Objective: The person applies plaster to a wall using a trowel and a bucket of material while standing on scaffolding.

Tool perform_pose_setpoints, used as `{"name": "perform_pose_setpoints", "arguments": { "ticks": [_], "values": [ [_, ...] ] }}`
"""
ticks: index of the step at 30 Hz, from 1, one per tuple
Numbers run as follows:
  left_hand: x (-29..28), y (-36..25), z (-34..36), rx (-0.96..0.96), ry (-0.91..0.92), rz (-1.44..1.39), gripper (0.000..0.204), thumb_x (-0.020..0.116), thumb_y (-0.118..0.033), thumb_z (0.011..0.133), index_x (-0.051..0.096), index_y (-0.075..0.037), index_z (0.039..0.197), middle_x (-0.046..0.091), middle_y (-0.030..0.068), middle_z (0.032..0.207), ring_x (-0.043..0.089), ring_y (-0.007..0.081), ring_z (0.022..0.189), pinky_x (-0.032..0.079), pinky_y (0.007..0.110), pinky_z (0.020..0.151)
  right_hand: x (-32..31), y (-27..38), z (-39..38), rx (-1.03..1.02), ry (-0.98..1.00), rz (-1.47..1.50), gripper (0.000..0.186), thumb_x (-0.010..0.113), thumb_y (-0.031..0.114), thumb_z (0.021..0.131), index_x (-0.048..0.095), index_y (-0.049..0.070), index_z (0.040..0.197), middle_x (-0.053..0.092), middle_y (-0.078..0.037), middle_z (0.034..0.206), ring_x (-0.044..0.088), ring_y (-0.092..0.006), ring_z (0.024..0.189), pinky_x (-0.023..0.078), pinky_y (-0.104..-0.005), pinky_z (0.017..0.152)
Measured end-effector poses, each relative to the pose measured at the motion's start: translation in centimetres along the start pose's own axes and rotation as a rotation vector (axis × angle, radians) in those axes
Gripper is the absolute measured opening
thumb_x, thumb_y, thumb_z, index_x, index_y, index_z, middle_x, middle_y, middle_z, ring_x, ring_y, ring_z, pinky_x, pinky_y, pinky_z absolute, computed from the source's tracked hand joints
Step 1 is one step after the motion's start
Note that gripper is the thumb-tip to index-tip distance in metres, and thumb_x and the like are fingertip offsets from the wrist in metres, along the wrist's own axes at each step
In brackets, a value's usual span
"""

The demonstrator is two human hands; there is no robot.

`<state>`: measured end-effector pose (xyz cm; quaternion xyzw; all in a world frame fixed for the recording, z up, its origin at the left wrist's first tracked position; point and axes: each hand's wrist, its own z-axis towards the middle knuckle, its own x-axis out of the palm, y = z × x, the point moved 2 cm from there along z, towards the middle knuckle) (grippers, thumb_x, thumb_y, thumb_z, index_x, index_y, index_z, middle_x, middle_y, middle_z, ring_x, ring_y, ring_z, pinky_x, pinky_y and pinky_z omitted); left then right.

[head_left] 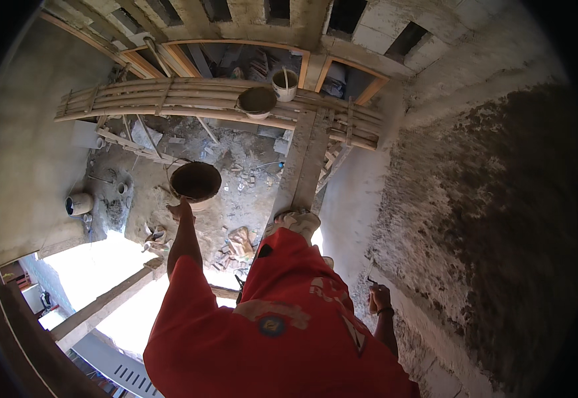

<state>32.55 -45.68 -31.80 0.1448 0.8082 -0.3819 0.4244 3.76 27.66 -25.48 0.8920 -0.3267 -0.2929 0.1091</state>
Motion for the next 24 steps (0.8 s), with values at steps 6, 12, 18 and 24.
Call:
{"name": "perform_pose_setpoints", "arguments": {
  "ticks": [6, 12, 18, 24],
  "values": [
    [4.8, 3.6, -8.6, 0.078, 0.750, 0.131, 0.074, 0.070, -0.025, 0.085, 0.033, -0.010, 0.147, 0.052, 0.0219, 0.134, 0.067, 0.0342, 0.063, 0.058, 0.041, 0.044, -0.3, 3.7, 1.1, -0.051, -0.052, 0.214, 0.018, 0.065, 0.018, 0.085, 0.058, 0.002, 0.091, 0.058, -0.008, 0.065, 0.059, -0.0206, 0.048, 0.050, -0.0351, 0.044],
    [9.9, 8.2, -17.0, 0.092, 1.133, 0.335, 0.070, 0.068, -0.022, 0.086, 0.036, -0.006, 0.145, 0.049, 0.0269, 0.135, 0.068, 0.0313, 0.064, 0.059, 0.038, 0.047, 4.2, 1.1, 0.5, 0.085, 0.015, 0.284, 0.021, 0.065, 0.020, 0.085, 0.058, 0.001, 0.090, 0.058, -0.009, 0.064, 0.059, -0.0199, 0.047, 0.049, -0.0339, 0.042],
    [15.1, 6.9, -16.0, 0.236, 1.143, 0.411, 0.065, 0.069, -0.022, 0.085, 0.042, -0.004, 0.142, 0.053, 0.0267, 0.130, 0.068, 0.0321, 0.067, 0.060, 0.038, 0.050, 6.6, -2.3, -0.8, 0.100, 0.081, -0.064, 0.024, 0.066, 0.019, 0.083, 0.059, -0.005, 0.081, 0.062, -0.015, 0.066, 0.063, -0.0262, 0.051, 0.050, -0.0416, 0.045],
    [18.1, -3.0, -16.0, 0.178, 1.028, 0.345, 0.062, 0.066, -0.023, 0.087, 0.042, -0.002, 0.141, 0.058, 0.0223, 0.124, 0.068, 0.0315, 0.069, 0.059, 0.039, 0.048, 4.8, -6.2, 3.6, 0.294, 0.033, -0.080, 0.038, 0.063, 0.032, 0.083, 0.062, -0.006, 0.076, 0.068, -0.020, 0.075, 0.067, -0.0225, 0.057, 0.053, -0.0393, 0.054]
  ]
}}
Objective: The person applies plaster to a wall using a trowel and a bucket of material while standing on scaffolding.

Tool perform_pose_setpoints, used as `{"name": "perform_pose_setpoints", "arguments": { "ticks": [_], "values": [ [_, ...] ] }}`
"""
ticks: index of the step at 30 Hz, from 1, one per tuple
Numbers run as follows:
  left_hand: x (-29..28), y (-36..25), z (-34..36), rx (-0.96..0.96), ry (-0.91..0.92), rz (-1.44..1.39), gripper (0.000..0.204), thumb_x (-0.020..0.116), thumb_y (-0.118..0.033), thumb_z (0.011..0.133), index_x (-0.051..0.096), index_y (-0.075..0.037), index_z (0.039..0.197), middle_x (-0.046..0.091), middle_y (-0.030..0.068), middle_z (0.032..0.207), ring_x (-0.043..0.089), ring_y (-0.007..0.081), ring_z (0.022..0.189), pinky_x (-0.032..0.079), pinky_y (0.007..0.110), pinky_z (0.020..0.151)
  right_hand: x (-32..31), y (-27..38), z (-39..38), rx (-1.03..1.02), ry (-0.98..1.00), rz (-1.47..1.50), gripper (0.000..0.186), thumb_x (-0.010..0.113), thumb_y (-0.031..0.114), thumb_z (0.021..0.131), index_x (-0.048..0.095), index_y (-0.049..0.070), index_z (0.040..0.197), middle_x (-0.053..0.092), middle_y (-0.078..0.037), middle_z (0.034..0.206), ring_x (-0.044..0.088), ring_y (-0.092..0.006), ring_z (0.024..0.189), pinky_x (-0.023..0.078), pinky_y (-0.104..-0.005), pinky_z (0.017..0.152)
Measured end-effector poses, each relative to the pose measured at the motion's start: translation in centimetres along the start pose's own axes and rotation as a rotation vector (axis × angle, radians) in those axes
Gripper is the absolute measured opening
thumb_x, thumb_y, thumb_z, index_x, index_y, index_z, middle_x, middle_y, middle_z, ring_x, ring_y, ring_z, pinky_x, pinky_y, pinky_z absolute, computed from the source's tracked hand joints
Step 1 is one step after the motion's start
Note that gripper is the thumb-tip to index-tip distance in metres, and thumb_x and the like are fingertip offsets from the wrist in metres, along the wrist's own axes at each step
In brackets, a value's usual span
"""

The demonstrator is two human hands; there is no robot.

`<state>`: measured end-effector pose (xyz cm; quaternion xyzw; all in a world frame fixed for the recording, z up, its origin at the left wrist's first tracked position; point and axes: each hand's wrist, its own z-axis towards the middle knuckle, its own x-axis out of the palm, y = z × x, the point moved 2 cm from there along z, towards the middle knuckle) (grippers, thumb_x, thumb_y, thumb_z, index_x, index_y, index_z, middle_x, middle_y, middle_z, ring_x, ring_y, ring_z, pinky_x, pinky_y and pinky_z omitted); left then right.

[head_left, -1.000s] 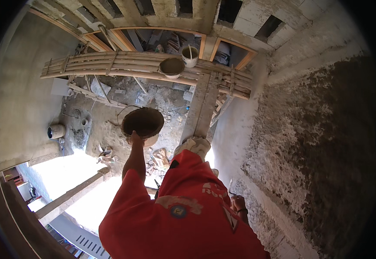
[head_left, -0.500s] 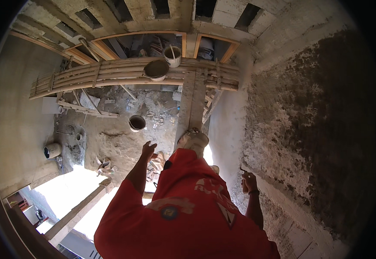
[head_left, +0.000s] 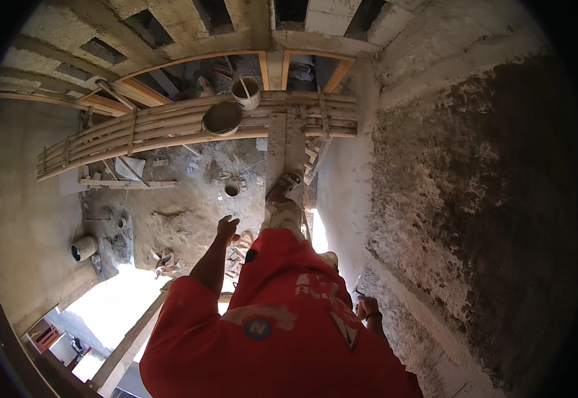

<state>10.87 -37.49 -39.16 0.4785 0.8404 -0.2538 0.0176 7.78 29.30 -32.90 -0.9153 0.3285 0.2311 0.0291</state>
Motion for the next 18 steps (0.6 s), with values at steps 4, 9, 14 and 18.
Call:
{"name": "perform_pose_setpoints", "arguments": {
  "ticks": [4, 9, 14, 18],
  "values": [
    [0.7, -8.0, 4.3, 0.067, -0.018, -0.062, 0.059, 0.064, -0.022, 0.087, 0.044, -0.006, 0.141, 0.063, 0.0160, 0.095, 0.065, 0.0292, 0.058, 0.057, 0.039, 0.046, -4.1, 14.6, -2.7, -0.074, -0.018, 0.202, 0.027, 0.067, 0.026, 0.083, 0.062, -0.001, 0.085, 0.063, -0.013, 0.068, 0.063, -0.0220, 0.054, 0.051, -0.0376, 0.049],
    [2.9, -14.2, 5.5, 0.045, 0.076, -0.002, 0.059, 0.065, -0.024, 0.087, 0.045, -0.008, 0.140, 0.063, 0.0145, 0.094, 0.064, 0.0254, 0.056, 0.057, 0.039, 0.047, -8.2, 27.7, -4.8, -0.119, -0.063, 0.566, 0.023, 0.066, 0.017, 0.087, 0.056, 0.002, 0.101, 0.058, -0.006, 0.067, 0.058, -0.0170, 0.049, 0.048, -0.0321, 0.043],
    [4.2, -17.8, 5.8, 0.043, 0.119, 0.028, 0.058, 0.065, -0.024, 0.087, 0.046, -0.008, 0.139, 0.065, 0.0177, 0.099, 0.065, 0.0267, 0.058, 0.058, 0.039, 0.050, -6.0, 30.1, -3.2, -0.119, -0.004, 0.589, 0.022, 0.067, 0.016, 0.086, 0.058, 0.005, 0.103, 0.058, -0.005, 0.068, 0.058, -0.0158, 0.050, 0.048, -0.0315, 0.042],
    [3.9, -18.0, 4.9, 0.012, 0.117, 0.026, 0.059, 0.065, -0.023, 0.087, 0.045, -0.007, 0.140, 0.064, 0.0180, 0.102, 0.066, 0.0276, 0.062, 0.058, 0.039, 0.051, -2.1, 26.9, -1.4, -0.070, 0.038, 0.493, 0.024, 0.067, 0.020, 0.086, 0.059, 0.003, 0.101, 0.059, -0.006, 0.068, 0.058, -0.0173, 0.050, 0.048, -0.0328, 0.042]
  ]
}}
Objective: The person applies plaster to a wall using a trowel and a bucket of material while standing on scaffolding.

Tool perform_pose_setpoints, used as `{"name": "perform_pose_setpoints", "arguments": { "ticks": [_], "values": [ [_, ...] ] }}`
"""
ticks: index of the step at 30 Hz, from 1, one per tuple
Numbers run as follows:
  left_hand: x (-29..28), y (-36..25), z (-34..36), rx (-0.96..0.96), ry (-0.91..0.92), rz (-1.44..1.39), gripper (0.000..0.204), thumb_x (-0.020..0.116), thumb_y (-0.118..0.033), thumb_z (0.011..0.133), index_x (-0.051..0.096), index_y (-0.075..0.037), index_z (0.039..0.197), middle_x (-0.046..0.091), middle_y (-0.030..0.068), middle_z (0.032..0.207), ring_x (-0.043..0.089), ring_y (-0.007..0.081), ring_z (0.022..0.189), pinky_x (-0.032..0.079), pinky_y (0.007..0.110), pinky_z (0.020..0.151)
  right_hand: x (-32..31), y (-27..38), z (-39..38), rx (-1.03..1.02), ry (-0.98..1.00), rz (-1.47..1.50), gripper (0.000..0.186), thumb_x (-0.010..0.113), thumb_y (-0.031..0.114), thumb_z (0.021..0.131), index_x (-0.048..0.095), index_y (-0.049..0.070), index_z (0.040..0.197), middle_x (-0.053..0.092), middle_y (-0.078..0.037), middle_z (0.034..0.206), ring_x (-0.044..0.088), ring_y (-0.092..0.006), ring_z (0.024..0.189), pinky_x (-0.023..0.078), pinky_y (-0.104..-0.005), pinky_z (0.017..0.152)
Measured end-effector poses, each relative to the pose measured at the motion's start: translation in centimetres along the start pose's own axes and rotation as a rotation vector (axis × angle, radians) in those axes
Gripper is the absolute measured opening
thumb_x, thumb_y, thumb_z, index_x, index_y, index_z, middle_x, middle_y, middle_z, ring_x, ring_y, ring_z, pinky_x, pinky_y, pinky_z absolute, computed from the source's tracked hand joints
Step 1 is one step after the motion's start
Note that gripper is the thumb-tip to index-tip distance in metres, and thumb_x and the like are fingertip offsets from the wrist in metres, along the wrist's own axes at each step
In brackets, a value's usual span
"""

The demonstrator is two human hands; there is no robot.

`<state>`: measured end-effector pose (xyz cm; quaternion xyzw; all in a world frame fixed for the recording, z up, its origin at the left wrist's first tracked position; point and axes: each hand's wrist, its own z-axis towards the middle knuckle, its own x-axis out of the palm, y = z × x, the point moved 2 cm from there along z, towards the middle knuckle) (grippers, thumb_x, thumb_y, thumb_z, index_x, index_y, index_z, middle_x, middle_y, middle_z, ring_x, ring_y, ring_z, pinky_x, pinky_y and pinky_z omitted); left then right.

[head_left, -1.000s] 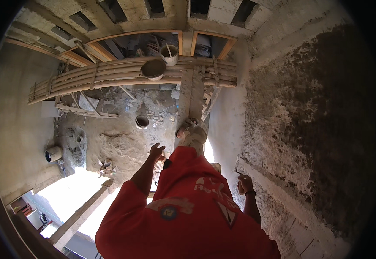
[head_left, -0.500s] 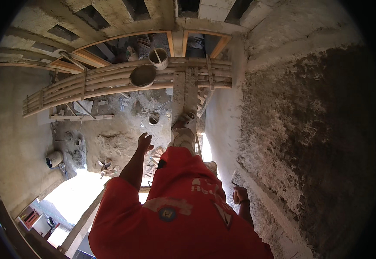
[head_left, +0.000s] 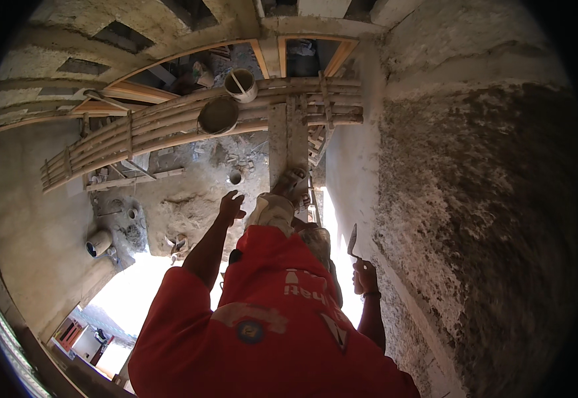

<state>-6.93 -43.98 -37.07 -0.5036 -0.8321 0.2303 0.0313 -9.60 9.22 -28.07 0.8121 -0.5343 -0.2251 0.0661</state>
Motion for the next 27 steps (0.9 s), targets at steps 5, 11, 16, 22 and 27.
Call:
{"name": "perform_pose_setpoints", "arguments": {
  "ticks": [5, 11, 16, 22, 27],
  "values": [
    [-1.4, 2.8, -0.9, -0.035, -0.035, 0.021, 0.059, 0.065, -0.024, 0.087, 0.044, -0.007, 0.140, 0.064, 0.0172, 0.103, 0.067, 0.0285, 0.064, 0.058, 0.039, 0.051, -0.9, -7.6, 2.0, 0.193, 0.106, -0.018, 0.018, 0.061, 0.019, 0.088, 0.056, 0.002, 0.086, 0.056, -0.008, 0.060, 0.056, -0.0195, 0.047, 0.046, -0.0360, 0.040],
    [-0.7, 4.5, 1.0, -0.047, -0.087, 0.062, 0.058, 0.067, -0.021, 0.086, 0.047, -0.006, 0.139, 0.054, 0.0065, 0.065, 0.053, 0.0177, 0.046, 0.049, 0.034, 0.042, -1.8, -8.3, 4.4, 0.155, 0.098, -0.158, 0.019, 0.062, 0.019, 0.086, 0.056, 0.001, 0.087, 0.058, -0.010, 0.062, 0.058, -0.0215, 0.048, 0.047, -0.0378, 0.041],
    [1.4, 5.3, 8.9, -0.048, -0.089, 0.280, 0.065, 0.070, -0.023, 0.082, 0.046, -0.004, 0.139, 0.062, 0.0117, 0.071, 0.054, 0.0167, 0.047, 0.045, 0.034, 0.041, -2.1, -6.7, 6.9, 0.215, 0.091, -0.060, 0.022, 0.069, 0.019, 0.085, 0.057, 0.002, 0.094, 0.059, -0.009, 0.067, 0.060, -0.0192, 0.050, 0.050, -0.0342, 0.041],
    [2.2, 6.1, 25.8, -0.047, -0.275, 0.154, 0.075, 0.073, -0.029, 0.078, 0.042, -0.004, 0.141, 0.067, 0.0170, 0.094, 0.057, 0.0190, 0.053, 0.046, 0.035, 0.043, -0.7, -4.0, 12.3, 0.303, 0.110, -0.161, 0.020, 0.065, 0.018, 0.087, 0.056, 0.002, 0.097, 0.058, -0.008, 0.066, 0.060, -0.0200, 0.051, 0.050, -0.0344, 0.043],
    [-1.9, 3.7, 40.8, -0.130, -0.398, 0.001, 0.080, 0.072, -0.030, 0.082, 0.031, -0.012, 0.149, 0.058, 0.0097, 0.096, 0.053, 0.0201, 0.071, 0.049, 0.038, 0.055, -1.0, -7.4, 15.7, 0.577, 0.139, 0.035, 0.025, 0.067, 0.026, 0.089, 0.059, 0.005, 0.099, 0.058, -0.005, 0.063, 0.055, -0.0159, 0.049, 0.045, -0.0312, 0.041]
  ]
}}
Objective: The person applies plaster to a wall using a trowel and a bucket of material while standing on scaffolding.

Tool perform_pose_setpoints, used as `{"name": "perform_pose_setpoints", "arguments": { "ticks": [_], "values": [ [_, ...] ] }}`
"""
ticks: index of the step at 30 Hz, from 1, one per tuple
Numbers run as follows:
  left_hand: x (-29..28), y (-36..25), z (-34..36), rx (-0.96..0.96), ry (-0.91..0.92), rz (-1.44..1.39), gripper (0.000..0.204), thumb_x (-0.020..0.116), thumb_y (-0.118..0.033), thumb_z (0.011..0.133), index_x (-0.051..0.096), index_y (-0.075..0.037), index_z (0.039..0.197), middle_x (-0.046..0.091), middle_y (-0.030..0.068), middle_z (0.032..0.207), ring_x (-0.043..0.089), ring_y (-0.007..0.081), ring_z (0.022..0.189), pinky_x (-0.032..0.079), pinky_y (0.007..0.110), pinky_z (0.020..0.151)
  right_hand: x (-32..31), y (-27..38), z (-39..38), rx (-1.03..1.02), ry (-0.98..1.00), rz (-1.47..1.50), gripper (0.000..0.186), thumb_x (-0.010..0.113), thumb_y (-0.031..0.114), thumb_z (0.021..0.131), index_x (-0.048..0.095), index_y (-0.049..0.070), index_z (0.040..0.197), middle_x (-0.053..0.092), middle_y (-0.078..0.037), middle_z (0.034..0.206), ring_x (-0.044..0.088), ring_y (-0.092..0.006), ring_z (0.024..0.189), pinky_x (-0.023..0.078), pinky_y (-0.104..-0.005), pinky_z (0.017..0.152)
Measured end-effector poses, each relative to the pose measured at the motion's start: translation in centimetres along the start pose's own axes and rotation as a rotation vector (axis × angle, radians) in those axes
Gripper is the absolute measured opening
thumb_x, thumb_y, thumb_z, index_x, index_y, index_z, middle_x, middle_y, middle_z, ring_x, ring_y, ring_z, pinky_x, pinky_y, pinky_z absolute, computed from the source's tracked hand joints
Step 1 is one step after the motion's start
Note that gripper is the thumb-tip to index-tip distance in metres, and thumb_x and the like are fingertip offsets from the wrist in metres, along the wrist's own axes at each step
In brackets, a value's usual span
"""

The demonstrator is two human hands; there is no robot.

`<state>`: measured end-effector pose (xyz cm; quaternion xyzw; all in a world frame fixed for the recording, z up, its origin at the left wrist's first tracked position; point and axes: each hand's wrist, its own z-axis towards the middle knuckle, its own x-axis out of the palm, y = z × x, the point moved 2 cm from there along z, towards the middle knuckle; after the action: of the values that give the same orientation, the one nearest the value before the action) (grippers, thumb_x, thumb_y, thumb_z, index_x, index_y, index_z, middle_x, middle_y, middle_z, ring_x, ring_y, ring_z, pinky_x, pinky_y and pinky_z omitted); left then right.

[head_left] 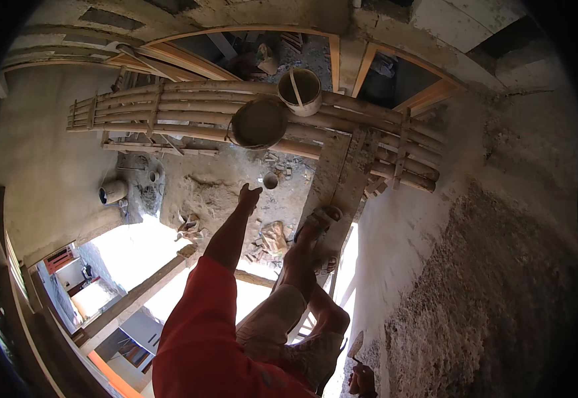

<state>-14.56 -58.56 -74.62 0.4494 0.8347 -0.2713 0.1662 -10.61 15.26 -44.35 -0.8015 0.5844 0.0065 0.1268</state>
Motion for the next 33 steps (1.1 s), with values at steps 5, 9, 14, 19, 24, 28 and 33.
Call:
{"name": "perform_pose_setpoints", "arguments": {
  "ticks": [5, 9, 14, 19, 24, 28, 33],
  "values": [
    [-0.1, -2.5, 15.9, -0.038, -0.153, -0.185, 0.086, 0.073, -0.032, 0.081, 0.027, -0.009, 0.149, 0.046, 0.0167, 0.138, 0.055, 0.0321, 0.108, 0.054, 0.044, 0.069, 0.9, 2.2, 6.9, 0.070, 0.037, -0.059, 0.025, 0.062, 0.031, 0.093, 0.060, 0.007, 0.097, 0.057, -0.003, 0.063, 0.052, -0.0127, 0.050, 0.043, -0.0285, 0.043],
    [0.0, -6.1, 23.8, -0.046, -0.203, -0.339, 0.089, 0.075, -0.032, 0.080, 0.025, -0.009, 0.149, 0.042, 0.0159, 0.143, 0.050, 0.0340, 0.120, 0.050, 0.050, 0.084, 2.4, 5.1, 8.7, 0.013, 0.011, -0.243, 0.025, 0.058, 0.031, 0.096, 0.059, 0.006, 0.097, 0.056, -0.003, 0.065, 0.052, -0.0121, 0.051, 0.044, -0.0280, 0.046],
    [-3.7, -8.1, 30.6, 0.050, -0.310, -0.472, 0.088, 0.077, -0.029, 0.078, 0.027, -0.003, 0.146, 0.043, 0.0184, 0.141, 0.048, 0.0348, 0.125, 0.047, 0.053, 0.093, 3.3, 7.4, 11.8, -0.042, 0.072, -0.414, 0.026, 0.053, 0.032, 0.099, 0.058, 0.006, 0.097, 0.056, -0.003, 0.067, 0.051, -0.0113, 0.053, 0.045, -0.0274, 0.049],
    [-3.3, -9.5, 31.0, 0.147, -0.377, -0.666, 0.067, 0.071, -0.030, 0.083, 0.035, -0.004, 0.134, 0.047, 0.0170, 0.127, 0.049, 0.0317, 0.115, 0.046, 0.052, 0.088, 3.7, 7.4, 15.2, -0.087, 0.048, -0.190, 0.026, 0.056, 0.031, 0.098, 0.058, 0.009, 0.085, 0.052, -0.002, 0.057, 0.050, -0.0124, 0.048, 0.041, -0.0283, 0.043],
    [-3.8, -13.6, 28.6, 0.077, -0.179, -0.681, 0.036, 0.059, -0.035, 0.091, 0.046, -0.008, 0.112, 0.050, 0.0112, 0.096, 0.051, 0.0265, 0.083, 0.046, 0.045, 0.070, -0.2, 3.1, 19.3, -0.157, 0.096, -0.181, 0.029, 0.056, 0.036, 0.097, 0.058, 0.010, 0.084, 0.053, -0.002, 0.057, 0.051, -0.0143, 0.048, 0.042, -0.0299, 0.043],
    [-2.0, -15.2, 23.3, 0.095, -0.020, -0.639, 0.028, 0.049, -0.039, 0.097, 0.055, -0.011, 0.095, 0.052, 0.0066, 0.072, 0.053, 0.0224, 0.058, 0.047, 0.040, 0.057, 3.1, 6.3, 16.4, -0.365, -0.055, -0.568, 0.030, 0.056, 0.036, 0.096, 0.058, 0.010, 0.082, 0.054, -0.003, 0.055, 0.050, -0.0161, 0.045, 0.042, -0.0317, 0.042],
    [2.0, -11.5, 15.4, 0.077, -0.148, -0.670, 0.028, 0.055, -0.043, 0.095, 0.059, -0.015, 0.098, 0.045, 0.0022, 0.064, 0.044, 0.0163, 0.052, 0.045, 0.039, 0.057, 0.5, 1.6, 16.0, -0.131, -0.078, -0.024, 0.017, 0.060, 0.023, 0.094, 0.058, 0.007, 0.090, 0.056, -0.004, 0.060, 0.053, -0.0143, 0.045, 0.044, -0.0300, 0.040]
  ]
}}
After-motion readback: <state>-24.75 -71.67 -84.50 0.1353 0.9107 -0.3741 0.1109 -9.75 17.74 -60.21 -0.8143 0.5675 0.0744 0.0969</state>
